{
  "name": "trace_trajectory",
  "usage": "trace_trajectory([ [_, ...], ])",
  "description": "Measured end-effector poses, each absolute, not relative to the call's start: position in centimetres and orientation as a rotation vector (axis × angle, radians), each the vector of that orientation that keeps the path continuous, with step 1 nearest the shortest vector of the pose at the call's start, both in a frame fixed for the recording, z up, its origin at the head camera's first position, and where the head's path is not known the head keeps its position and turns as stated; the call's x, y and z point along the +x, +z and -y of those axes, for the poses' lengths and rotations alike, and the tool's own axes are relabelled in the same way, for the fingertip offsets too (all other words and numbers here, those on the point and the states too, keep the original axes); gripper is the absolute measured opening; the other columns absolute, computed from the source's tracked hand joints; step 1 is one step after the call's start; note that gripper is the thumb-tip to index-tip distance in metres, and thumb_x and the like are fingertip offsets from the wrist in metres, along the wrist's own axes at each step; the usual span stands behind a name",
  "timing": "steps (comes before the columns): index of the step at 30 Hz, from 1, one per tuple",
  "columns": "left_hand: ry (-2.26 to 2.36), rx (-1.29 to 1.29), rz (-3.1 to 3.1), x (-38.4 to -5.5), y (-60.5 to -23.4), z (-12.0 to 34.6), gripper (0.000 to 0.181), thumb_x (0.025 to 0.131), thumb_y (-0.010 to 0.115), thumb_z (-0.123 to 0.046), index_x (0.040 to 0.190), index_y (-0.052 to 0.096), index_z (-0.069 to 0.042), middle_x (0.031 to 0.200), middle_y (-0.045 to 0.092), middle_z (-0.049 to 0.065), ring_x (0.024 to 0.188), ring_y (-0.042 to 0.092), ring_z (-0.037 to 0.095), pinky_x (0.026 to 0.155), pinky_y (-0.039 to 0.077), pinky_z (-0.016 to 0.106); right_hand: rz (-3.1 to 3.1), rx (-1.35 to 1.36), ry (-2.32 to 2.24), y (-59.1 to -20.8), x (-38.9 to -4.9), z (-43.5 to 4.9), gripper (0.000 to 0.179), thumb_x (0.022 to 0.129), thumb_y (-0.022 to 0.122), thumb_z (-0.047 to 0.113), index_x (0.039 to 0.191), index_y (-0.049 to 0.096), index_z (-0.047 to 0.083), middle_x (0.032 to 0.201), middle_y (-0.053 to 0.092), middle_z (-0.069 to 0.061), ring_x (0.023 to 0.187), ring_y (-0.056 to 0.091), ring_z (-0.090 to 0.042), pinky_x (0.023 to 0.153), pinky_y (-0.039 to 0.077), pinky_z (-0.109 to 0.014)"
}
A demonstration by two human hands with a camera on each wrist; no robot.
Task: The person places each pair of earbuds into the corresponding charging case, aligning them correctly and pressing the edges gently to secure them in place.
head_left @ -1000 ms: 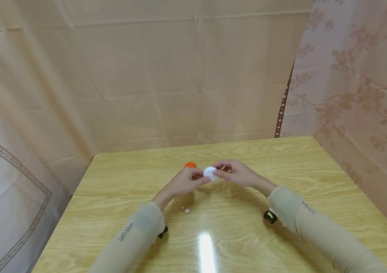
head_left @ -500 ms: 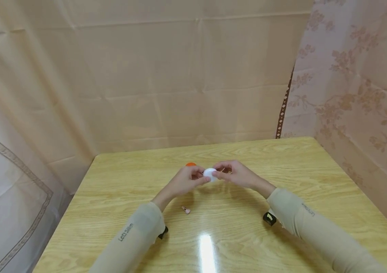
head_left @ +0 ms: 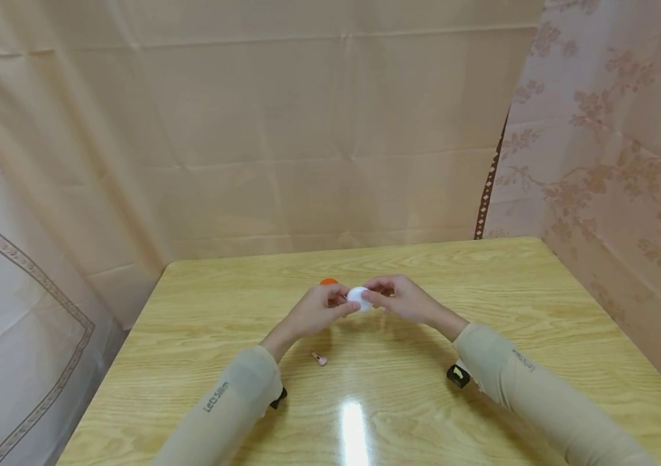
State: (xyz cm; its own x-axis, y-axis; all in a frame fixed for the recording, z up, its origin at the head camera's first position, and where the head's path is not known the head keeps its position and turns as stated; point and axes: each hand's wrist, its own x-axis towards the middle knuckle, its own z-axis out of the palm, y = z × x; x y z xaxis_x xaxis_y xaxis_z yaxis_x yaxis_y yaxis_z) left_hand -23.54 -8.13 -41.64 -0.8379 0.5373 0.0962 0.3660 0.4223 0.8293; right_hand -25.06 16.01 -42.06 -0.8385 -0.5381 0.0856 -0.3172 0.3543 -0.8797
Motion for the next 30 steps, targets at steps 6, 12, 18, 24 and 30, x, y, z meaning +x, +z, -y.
trace_trajectory([
  [6, 1.382, 0.809, -2.449, -23.4, -41.6, 8.1, 0.025, 0.100, 0.068, -0.024, 0.116, 0.068, -0.005, 0.095, 0.073, 0.015, 0.084, 0.067, 0.039, 0.061, 0.045, 0.024, -2.427, -0.748, -1.458, -41.9, -25.0, -16.0, 0.035, 0.104, 0.059, 0.039, 0.118, 0.072, 0.010, 0.098, 0.071, -0.003, 0.094, 0.064, -0.039, 0.075, 0.055, -0.054],
  [12, 1.379, 0.784, -2.482, -23.2, -41.5, 8.2, 0.026, 0.097, 0.072, -0.025, 0.115, 0.069, -0.006, 0.093, 0.072, 0.004, 0.087, 0.069, 0.032, 0.069, 0.052, 0.026, -2.419, -0.736, -1.470, -41.6, -24.8, -15.9, 0.038, 0.105, 0.056, 0.038, 0.119, 0.071, 0.006, 0.096, 0.072, -0.003, 0.094, 0.064, -0.041, 0.075, 0.055, -0.055],
  [18, 1.383, 0.781, -2.509, -23.1, -40.8, 8.5, 0.030, 0.097, 0.071, -0.030, 0.115, 0.069, -0.007, 0.092, 0.072, 0.005, 0.091, 0.069, 0.036, 0.072, 0.053, 0.030, -2.388, -0.730, -1.493, -41.7, -24.7, -16.2, 0.035, 0.107, 0.053, 0.034, 0.116, 0.071, 0.005, 0.102, 0.072, -0.009, 0.094, 0.065, -0.039, 0.078, 0.054, -0.057],
  [24, 1.395, 0.797, -2.490, -23.3, -40.6, 8.8, 0.031, 0.097, 0.072, -0.029, 0.115, 0.069, -0.005, 0.097, 0.073, 0.014, 0.091, 0.070, 0.038, 0.074, 0.053, 0.031, -2.358, -0.725, -1.515, -41.9, -24.7, -16.1, 0.031, 0.106, 0.057, 0.025, 0.127, 0.067, 0.004, 0.110, 0.069, -0.011, 0.097, 0.064, -0.041, 0.078, 0.054, -0.056],
  [30, 1.387, 0.805, -2.500, -23.1, -40.4, 8.4, 0.030, 0.096, 0.074, -0.026, 0.113, 0.069, -0.003, 0.095, 0.073, 0.012, 0.088, 0.071, 0.032, 0.073, 0.054, 0.028, -2.369, -0.747, -1.542, -41.7, -24.5, -16.0, 0.032, 0.105, 0.059, 0.033, 0.123, 0.069, 0.009, 0.103, 0.069, -0.010, 0.095, 0.063, -0.042, 0.075, 0.054, -0.055],
])
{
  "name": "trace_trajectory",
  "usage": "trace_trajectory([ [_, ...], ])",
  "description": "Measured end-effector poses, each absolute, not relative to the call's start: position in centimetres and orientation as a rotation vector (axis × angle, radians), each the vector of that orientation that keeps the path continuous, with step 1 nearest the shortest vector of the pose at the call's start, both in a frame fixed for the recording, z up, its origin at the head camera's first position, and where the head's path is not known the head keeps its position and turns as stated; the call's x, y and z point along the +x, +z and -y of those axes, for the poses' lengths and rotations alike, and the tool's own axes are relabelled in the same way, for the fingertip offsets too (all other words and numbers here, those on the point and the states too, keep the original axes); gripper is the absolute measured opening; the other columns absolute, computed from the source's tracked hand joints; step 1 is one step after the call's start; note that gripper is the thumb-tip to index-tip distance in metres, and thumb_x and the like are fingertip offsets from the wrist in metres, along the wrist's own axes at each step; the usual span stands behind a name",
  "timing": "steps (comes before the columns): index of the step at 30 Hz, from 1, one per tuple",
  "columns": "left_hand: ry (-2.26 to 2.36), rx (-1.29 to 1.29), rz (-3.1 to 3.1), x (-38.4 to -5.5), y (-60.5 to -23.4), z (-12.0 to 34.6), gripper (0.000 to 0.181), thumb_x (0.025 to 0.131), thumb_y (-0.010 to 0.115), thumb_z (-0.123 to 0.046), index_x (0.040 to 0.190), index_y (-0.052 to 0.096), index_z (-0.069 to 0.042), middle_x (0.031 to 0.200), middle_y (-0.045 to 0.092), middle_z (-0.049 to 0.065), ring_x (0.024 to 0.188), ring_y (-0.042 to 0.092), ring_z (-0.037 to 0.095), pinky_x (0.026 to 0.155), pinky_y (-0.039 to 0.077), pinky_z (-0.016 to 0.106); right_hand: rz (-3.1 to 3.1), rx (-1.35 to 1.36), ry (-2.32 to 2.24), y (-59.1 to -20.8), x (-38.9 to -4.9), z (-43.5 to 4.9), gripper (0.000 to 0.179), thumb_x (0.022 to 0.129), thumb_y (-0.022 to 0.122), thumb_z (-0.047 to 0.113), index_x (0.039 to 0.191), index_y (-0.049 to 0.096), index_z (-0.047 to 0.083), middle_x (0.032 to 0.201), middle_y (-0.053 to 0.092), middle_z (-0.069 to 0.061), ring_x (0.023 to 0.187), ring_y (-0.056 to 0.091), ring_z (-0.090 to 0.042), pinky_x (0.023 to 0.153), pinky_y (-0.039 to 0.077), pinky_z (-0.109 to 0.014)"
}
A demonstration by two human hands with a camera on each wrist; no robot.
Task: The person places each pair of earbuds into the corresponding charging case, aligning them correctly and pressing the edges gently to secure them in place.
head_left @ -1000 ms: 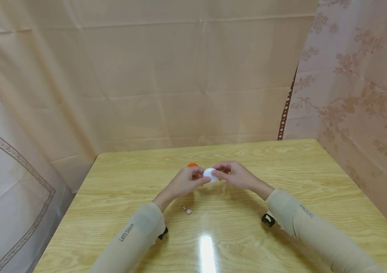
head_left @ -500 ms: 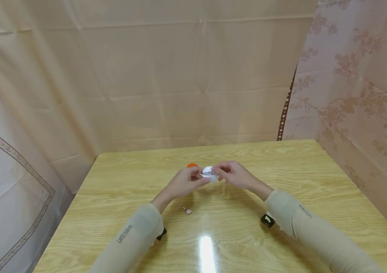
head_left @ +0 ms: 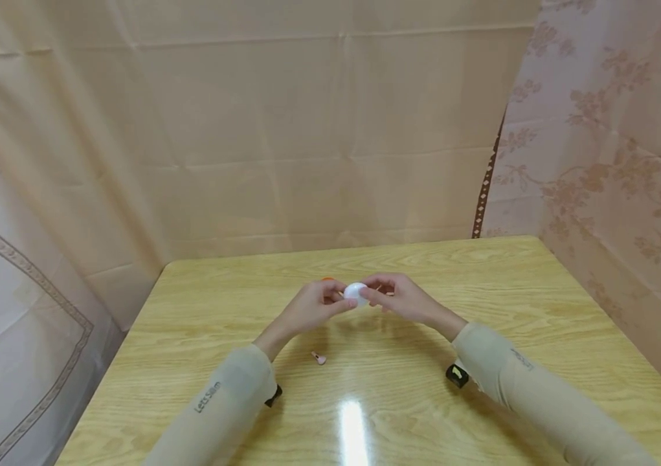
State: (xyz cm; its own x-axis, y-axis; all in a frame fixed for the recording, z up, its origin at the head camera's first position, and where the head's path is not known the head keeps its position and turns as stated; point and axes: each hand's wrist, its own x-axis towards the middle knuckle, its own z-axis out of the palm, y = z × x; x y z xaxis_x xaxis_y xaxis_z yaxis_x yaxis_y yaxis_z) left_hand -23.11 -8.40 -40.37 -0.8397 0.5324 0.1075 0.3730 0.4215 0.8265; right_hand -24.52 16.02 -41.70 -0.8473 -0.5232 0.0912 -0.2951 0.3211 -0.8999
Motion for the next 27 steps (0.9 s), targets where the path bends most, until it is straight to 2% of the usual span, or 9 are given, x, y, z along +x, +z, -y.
trace_trajectory([
  [5, 1.360, 0.850, -2.536, -22.9, -40.3, 7.8, 0.028, 0.094, 0.076, -0.023, 0.109, 0.068, -0.002, 0.092, 0.071, 0.002, 0.080, 0.069, 0.013, 0.071, 0.055, 0.026, -2.413, -0.717, -1.531, -41.6, -24.6, -16.3, 0.037, 0.107, 0.053, 0.037, 0.116, 0.072, 0.007, 0.091, 0.071, -0.008, 0.087, 0.064, -0.034, 0.071, 0.056, -0.052],
  [7, 1.361, 0.850, -2.538, -22.8, -40.4, 7.6, 0.027, 0.094, 0.076, -0.023, 0.108, 0.068, -0.002, 0.092, 0.071, 0.001, 0.079, 0.068, 0.011, 0.071, 0.055, 0.027, -2.415, -0.705, -1.534, -41.7, -24.7, -16.4, 0.037, 0.107, 0.052, 0.037, 0.115, 0.072, 0.006, 0.089, 0.071, -0.006, 0.085, 0.065, -0.029, 0.069, 0.057, -0.049],
  [11, 1.382, 0.807, -2.528, -22.7, -40.4, 7.5, 0.027, 0.094, 0.075, -0.024, 0.110, 0.069, -0.003, 0.092, 0.071, 0.001, 0.082, 0.069, 0.015, 0.072, 0.055, 0.027, -2.382, -0.677, -1.558, -41.8, -24.8, -16.6, 0.040, 0.107, 0.053, 0.040, 0.113, 0.072, 0.006, 0.088, 0.071, -0.006, 0.084, 0.066, -0.028, 0.068, 0.058, -0.045],
  [15, 1.416, 0.770, -2.492, -22.7, -40.2, 7.7, 0.030, 0.095, 0.074, -0.027, 0.113, 0.068, -0.003, 0.093, 0.072, 0.001, 0.089, 0.070, 0.030, 0.073, 0.055, 0.028, -2.335, -0.661, -1.586, -41.6, -24.8, -16.8, 0.046, 0.106, 0.053, 0.043, 0.117, 0.071, 0.002, 0.091, 0.071, -0.011, 0.090, 0.066, -0.036, 0.070, 0.058, -0.041],
  [19, 1.473, 0.735, -2.436, -22.8, -40.0, 7.9, 0.031, 0.095, 0.074, -0.028, 0.112, 0.068, -0.003, 0.093, 0.073, 0.001, 0.095, 0.068, 0.041, 0.077, 0.054, 0.032, -2.271, -0.665, -1.619, -41.6, -24.7, -17.1, 0.041, 0.104, 0.059, 0.037, 0.122, 0.068, 0.002, 0.101, 0.071, -0.017, 0.100, 0.064, -0.044, 0.075, 0.058, -0.040],
  [23, 1.519, 0.701, -2.375, -23.0, -39.7, 8.0, 0.029, 0.095, 0.074, -0.026, 0.112, 0.067, -0.004, 0.093, 0.073, 0.002, 0.097, 0.068, 0.041, 0.084, 0.054, 0.039, -2.219, -0.696, -1.627, -41.6, -24.7, -17.2, 0.033, 0.098, 0.070, 0.026, 0.121, 0.069, 0.002, 0.107, 0.071, -0.013, 0.104, 0.063, -0.047, 0.078, 0.057, -0.042],
  [27, 1.519, 0.695, -2.354, -23.2, -39.5, 8.1, 0.028, 0.095, 0.075, -0.025, 0.112, 0.068, -0.005, 0.094, 0.074, 0.005, 0.097, 0.069, 0.036, 0.085, 0.053, 0.036, -2.213, -0.719, -1.627, -41.6, -24.6, -17.2, 0.032, 0.097, 0.072, 0.022, 0.121, 0.069, 0.001, 0.106, 0.071, -0.009, 0.101, 0.065, -0.043, 0.077, 0.057, -0.040],
])
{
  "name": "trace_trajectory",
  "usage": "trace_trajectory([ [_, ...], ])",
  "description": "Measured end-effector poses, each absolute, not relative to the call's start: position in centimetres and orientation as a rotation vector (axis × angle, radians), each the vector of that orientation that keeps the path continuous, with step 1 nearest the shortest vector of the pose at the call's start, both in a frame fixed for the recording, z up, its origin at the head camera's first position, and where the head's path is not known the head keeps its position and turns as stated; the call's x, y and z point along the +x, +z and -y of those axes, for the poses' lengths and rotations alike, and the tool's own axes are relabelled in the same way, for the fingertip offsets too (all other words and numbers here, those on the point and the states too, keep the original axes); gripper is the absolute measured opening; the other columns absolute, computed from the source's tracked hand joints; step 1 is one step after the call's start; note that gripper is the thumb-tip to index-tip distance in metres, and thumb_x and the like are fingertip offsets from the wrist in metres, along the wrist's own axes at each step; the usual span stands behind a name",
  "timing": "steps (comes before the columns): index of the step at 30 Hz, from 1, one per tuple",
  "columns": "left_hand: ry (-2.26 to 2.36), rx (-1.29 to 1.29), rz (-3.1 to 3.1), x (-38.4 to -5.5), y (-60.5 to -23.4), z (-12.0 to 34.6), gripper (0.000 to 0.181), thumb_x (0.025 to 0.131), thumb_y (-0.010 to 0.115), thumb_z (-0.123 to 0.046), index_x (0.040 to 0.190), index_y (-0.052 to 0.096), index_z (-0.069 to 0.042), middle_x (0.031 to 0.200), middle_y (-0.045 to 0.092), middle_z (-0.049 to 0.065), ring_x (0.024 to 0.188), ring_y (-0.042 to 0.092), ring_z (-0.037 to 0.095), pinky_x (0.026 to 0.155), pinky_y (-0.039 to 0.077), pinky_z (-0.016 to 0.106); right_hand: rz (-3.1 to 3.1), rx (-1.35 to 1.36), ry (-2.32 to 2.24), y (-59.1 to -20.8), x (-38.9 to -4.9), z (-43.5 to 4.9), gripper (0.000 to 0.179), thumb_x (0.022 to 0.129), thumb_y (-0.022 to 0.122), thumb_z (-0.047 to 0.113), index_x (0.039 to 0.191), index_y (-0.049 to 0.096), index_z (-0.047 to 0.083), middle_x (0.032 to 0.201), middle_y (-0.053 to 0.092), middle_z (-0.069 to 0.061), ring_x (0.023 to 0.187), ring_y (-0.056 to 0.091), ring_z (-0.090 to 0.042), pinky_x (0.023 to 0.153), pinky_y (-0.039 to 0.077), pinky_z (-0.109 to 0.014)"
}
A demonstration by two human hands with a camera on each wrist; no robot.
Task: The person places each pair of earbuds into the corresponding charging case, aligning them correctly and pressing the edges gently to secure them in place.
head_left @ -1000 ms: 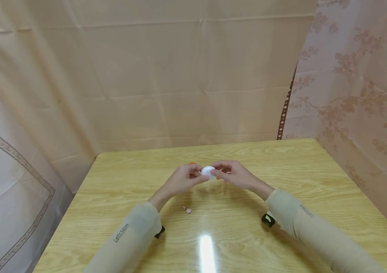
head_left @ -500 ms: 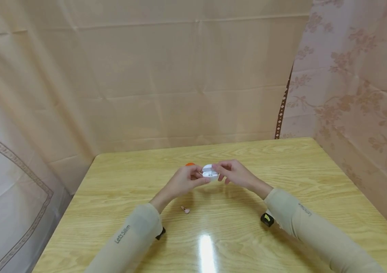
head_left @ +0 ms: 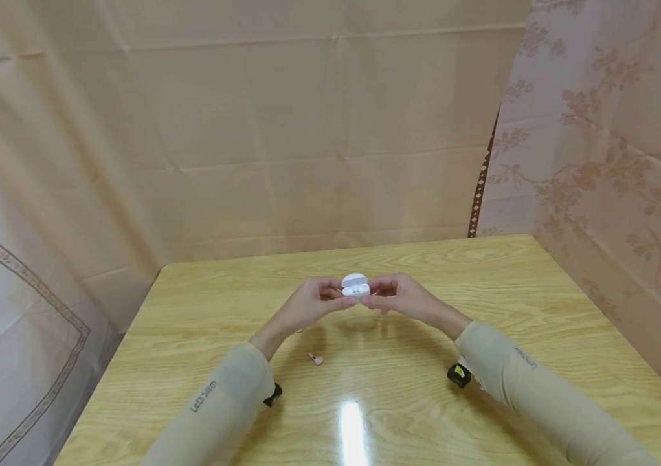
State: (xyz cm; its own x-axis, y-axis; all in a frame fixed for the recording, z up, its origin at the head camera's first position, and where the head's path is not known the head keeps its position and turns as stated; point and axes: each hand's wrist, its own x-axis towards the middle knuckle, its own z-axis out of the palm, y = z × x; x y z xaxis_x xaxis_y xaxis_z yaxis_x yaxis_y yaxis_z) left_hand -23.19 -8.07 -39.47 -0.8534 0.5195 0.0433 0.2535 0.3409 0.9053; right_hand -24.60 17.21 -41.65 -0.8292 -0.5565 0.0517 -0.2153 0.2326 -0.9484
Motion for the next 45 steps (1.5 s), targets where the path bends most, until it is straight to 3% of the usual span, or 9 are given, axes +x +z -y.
trace_trajectory([
  [8, 1.521, 0.673, -2.307, -23.4, -38.7, 8.3, 0.033, 0.096, 0.074, -0.024, 0.119, 0.066, -0.002, 0.102, 0.074, 0.009, 0.106, 0.067, 0.040, 0.091, 0.054, 0.040, -2.200, -0.699, -1.672, -41.4, -24.6, -17.0, 0.039, 0.097, 0.072, 0.020, 0.129, 0.065, 0.000, 0.110, 0.070, -0.012, 0.097, 0.066, -0.030, 0.078, 0.058, -0.040],
  [12, 1.520, 0.664, -2.299, -23.5, -38.3, 8.4, 0.036, 0.096, 0.073, -0.023, 0.123, 0.065, 0.000, 0.103, 0.074, 0.007, 0.104, 0.068, 0.034, 0.093, 0.053, 0.041, -2.179, -0.682, -1.703, -41.2, -24.6, -17.0, 0.040, 0.098, 0.071, 0.019, 0.132, 0.063, -0.001, 0.113, 0.069, -0.018, 0.095, 0.067, -0.026, 0.078, 0.058, -0.039],
  [20, 1.525, 0.662, -2.251, -23.6, -37.9, 8.5, 0.038, 0.098, 0.071, -0.023, 0.127, 0.063, -0.001, 0.110, 0.072, 0.014, 0.104, 0.069, 0.030, 0.100, 0.048, 0.056, -2.152, -0.651, -1.764, -41.1, -24.3, -16.9, 0.040, 0.096, 0.072, 0.018, 0.130, 0.064, -0.002, 0.107, 0.071, -0.016, 0.091, 0.068, -0.025, 0.075, 0.059, -0.037],
  [23, 1.526, 0.678, -2.248, -23.6, -38.0, 8.6, 0.035, 0.098, 0.070, -0.021, 0.126, 0.064, -0.001, 0.111, 0.072, 0.016, 0.100, 0.069, 0.023, 0.099, 0.048, 0.055, -2.153, -0.644, -1.766, -41.0, -24.1, -16.7, 0.041, 0.096, 0.073, 0.019, 0.129, 0.064, -0.002, 0.107, 0.071, -0.017, 0.090, 0.068, -0.025, 0.075, 0.059, -0.037],
  [30, 1.505, 0.701, -2.255, -23.6, -38.0, 8.7, 0.036, 0.099, 0.069, -0.022, 0.127, 0.063, 0.001, 0.110, 0.072, 0.014, 0.106, 0.067, 0.035, 0.098, 0.049, 0.056, -2.161, -0.638, -1.767, -41.3, -24.2, -16.6, 0.038, 0.097, 0.071, 0.019, 0.129, 0.064, -0.001, 0.106, 0.071, -0.017, 0.090, 0.067, -0.027, 0.075, 0.058, -0.037],
  [34, 1.452, 0.716, -2.281, -23.6, -37.6, 8.9, 0.035, 0.100, 0.068, -0.023, 0.127, 0.064, -0.001, 0.108, 0.072, 0.007, 0.102, 0.068, 0.027, 0.094, 0.053, 0.047, -2.158, -0.634, -1.771, -41.4, -24.3, -16.6, 0.039, 0.097, 0.071, 0.020, 0.129, 0.064, -0.001, 0.109, 0.069, -0.022, 0.089, 0.067, -0.025, 0.075, 0.058, -0.037],
  [40, 1.320, 0.765, -2.326, -23.6, -37.3, 9.3, 0.029, 0.101, 0.065, -0.024, 0.122, 0.067, -0.003, 0.106, 0.069, 0.009, 0.095, 0.064, 0.022, 0.082, 0.052, 0.037, -2.151, -0.594, -1.770, -41.5, -24.3, -16.6, 0.039, 0.097, 0.072, 0.020, 0.129, 0.065, 0.001, 0.108, 0.071, -0.015, 0.090, 0.068, -0.025, 0.074, 0.059, -0.040],
  [45, 1.254, 0.749, -2.319, -23.6, -37.5, 9.9, 0.032, 0.102, 0.064, -0.025, 0.125, 0.064, -0.002, 0.110, 0.069, 0.010, 0.100, 0.064, 0.027, 0.083, 0.053, 0.044, -2.130, -0.601, -1.765, -41.5, -24.5, -16.7, 0.039, 0.097, 0.072, 0.019, 0.130, 0.064, 0.000, 0.111, 0.068, -0.023, 0.091, 0.067, -0.028, 0.075, 0.059, -0.046],
])
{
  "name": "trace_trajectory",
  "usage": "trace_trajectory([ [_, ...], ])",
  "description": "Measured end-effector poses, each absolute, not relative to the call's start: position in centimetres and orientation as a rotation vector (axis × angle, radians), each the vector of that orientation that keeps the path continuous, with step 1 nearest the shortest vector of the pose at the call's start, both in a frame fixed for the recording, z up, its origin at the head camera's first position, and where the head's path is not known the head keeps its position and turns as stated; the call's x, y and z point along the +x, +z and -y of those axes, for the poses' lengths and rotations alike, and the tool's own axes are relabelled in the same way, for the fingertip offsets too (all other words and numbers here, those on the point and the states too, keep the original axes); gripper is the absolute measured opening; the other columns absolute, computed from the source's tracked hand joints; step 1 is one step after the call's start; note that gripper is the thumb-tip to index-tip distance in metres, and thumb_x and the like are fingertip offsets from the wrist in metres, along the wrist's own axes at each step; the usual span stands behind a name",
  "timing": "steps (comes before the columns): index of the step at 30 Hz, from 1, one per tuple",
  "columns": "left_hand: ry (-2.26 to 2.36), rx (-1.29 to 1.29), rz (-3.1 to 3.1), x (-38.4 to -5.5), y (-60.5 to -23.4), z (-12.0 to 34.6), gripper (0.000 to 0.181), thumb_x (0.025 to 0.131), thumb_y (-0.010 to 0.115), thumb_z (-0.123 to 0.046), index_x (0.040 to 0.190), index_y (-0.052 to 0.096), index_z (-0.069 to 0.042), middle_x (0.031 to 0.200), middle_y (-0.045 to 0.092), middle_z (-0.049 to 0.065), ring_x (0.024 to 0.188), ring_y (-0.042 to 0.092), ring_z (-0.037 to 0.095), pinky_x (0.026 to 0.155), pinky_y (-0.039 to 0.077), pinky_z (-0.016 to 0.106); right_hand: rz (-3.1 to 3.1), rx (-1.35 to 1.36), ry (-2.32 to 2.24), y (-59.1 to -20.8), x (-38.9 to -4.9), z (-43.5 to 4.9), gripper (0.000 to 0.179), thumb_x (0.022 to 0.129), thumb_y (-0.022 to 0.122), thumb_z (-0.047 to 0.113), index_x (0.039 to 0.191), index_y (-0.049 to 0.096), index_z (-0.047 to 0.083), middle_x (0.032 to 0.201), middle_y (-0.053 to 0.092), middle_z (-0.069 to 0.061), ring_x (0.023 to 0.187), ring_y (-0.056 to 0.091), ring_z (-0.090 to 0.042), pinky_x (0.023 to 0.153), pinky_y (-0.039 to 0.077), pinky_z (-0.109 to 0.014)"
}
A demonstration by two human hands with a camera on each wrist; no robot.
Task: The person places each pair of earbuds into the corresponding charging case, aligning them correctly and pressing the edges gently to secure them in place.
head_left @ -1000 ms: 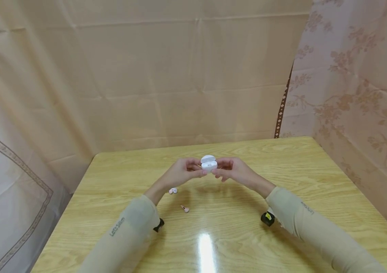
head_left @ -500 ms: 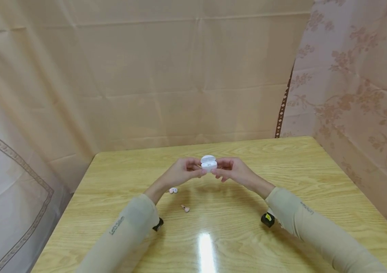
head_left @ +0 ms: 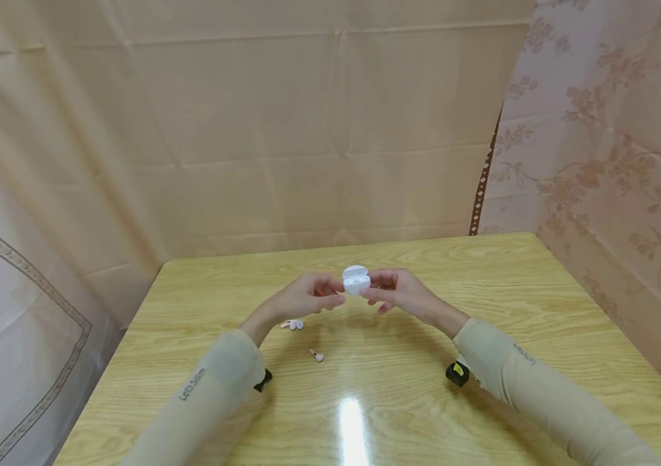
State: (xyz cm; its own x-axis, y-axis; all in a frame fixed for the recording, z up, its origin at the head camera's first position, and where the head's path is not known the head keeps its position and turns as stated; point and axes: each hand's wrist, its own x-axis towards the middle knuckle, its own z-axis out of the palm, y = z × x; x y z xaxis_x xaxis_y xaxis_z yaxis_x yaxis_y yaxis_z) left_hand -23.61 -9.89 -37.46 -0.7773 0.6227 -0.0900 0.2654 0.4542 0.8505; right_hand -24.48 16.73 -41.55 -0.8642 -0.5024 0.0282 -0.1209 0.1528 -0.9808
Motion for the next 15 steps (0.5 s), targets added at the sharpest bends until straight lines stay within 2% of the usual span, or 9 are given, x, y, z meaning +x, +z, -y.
trace_trajectory([
  [4, 1.187, 0.778, -2.350, -23.6, -37.4, 10.3, 0.031, 0.101, 0.066, -0.023, 0.124, 0.066, -0.003, 0.112, 0.070, 0.005, 0.106, 0.065, 0.029, 0.091, 0.053, 0.046, -2.132, -0.599, -1.759, -41.5, -24.5, -16.8, 0.039, 0.096, 0.073, 0.018, 0.129, 0.064, -0.001, 0.109, 0.068, -0.022, 0.090, 0.068, -0.027, 0.074, 0.059, -0.047],
  [8, 1.117, 0.807, -2.395, -23.6, -37.3, 10.8, 0.031, 0.100, 0.067, -0.022, 0.125, 0.066, -0.004, 0.113, 0.070, 0.003, 0.106, 0.065, 0.021, 0.095, 0.052, 0.040, -2.130, -0.589, -1.760, -41.4, -24.4, -16.8, 0.038, 0.096, 0.073, 0.017, 0.127, 0.064, -0.002, 0.106, 0.070, -0.016, 0.090, 0.068, -0.027, 0.072, 0.060, -0.043],
  [15, 0.943, 0.856, -2.504, -23.9, -37.5, 12.1, 0.029, 0.097, 0.070, -0.017, 0.122, 0.066, -0.002, 0.118, 0.069, 0.014, 0.106, 0.066, 0.024, 0.092, 0.054, 0.040, -2.119, -0.587, -1.763, -41.5, -24.3, -16.7, 0.037, 0.095, 0.074, 0.017, 0.126, 0.065, -0.001, 0.111, 0.069, -0.020, 0.092, 0.068, -0.032, 0.070, 0.059, -0.037],
])
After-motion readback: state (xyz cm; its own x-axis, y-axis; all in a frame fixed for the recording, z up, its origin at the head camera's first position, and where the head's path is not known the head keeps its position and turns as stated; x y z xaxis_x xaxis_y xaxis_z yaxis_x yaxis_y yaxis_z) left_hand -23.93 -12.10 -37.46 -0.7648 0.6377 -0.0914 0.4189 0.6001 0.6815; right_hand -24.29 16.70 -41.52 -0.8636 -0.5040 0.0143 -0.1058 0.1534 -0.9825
